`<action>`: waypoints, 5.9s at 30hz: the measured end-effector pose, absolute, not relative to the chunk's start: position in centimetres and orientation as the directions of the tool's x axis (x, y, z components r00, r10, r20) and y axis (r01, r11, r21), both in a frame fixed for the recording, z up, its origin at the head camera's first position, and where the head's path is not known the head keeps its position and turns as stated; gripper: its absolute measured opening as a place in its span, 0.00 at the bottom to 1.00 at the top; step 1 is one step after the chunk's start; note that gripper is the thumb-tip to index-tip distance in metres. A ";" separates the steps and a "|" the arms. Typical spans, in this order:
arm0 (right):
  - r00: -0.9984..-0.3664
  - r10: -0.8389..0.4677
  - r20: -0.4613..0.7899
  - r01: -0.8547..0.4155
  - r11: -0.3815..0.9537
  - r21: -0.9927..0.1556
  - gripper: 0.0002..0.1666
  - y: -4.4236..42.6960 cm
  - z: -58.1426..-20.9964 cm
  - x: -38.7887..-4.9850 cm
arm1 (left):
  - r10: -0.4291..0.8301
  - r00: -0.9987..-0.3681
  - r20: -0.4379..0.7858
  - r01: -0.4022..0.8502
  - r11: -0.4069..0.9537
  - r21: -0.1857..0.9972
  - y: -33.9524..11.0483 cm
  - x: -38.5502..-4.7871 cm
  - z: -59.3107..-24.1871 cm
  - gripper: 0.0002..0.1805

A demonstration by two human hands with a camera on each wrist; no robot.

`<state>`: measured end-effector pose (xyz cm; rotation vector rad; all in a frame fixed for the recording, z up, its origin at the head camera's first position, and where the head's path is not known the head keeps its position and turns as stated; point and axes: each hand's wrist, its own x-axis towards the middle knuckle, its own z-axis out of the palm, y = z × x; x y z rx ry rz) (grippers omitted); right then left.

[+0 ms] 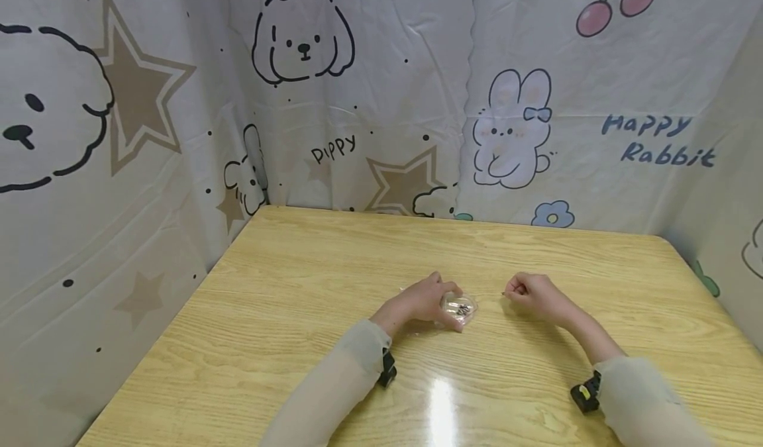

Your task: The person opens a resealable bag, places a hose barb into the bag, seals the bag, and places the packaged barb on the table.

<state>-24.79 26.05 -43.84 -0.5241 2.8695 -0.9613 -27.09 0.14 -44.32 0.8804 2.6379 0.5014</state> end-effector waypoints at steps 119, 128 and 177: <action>-0.927 -0.362 0.098 -0.350 0.741 -0.573 0.04 24.3 -43.8 -25.0 | 0.608 -0.769 -0.199 0.484 0.757 0.439 0.1 -27.1 -44.4 0.40; -0.886 -0.448 0.120 -0.427 0.687 -0.588 0.03 22.3 -43.8 -24.9 | 0.607 -0.769 -0.201 0.490 0.761 0.426 0.2 -27.2 -44.2 0.40; -0.768 -0.637 0.062 -0.541 0.594 -0.594 0.03 20.3 -44.1 -23.0 | 0.637 -0.746 -0.196 0.488 0.722 0.490 -0.1 -28.0 -44.5 0.22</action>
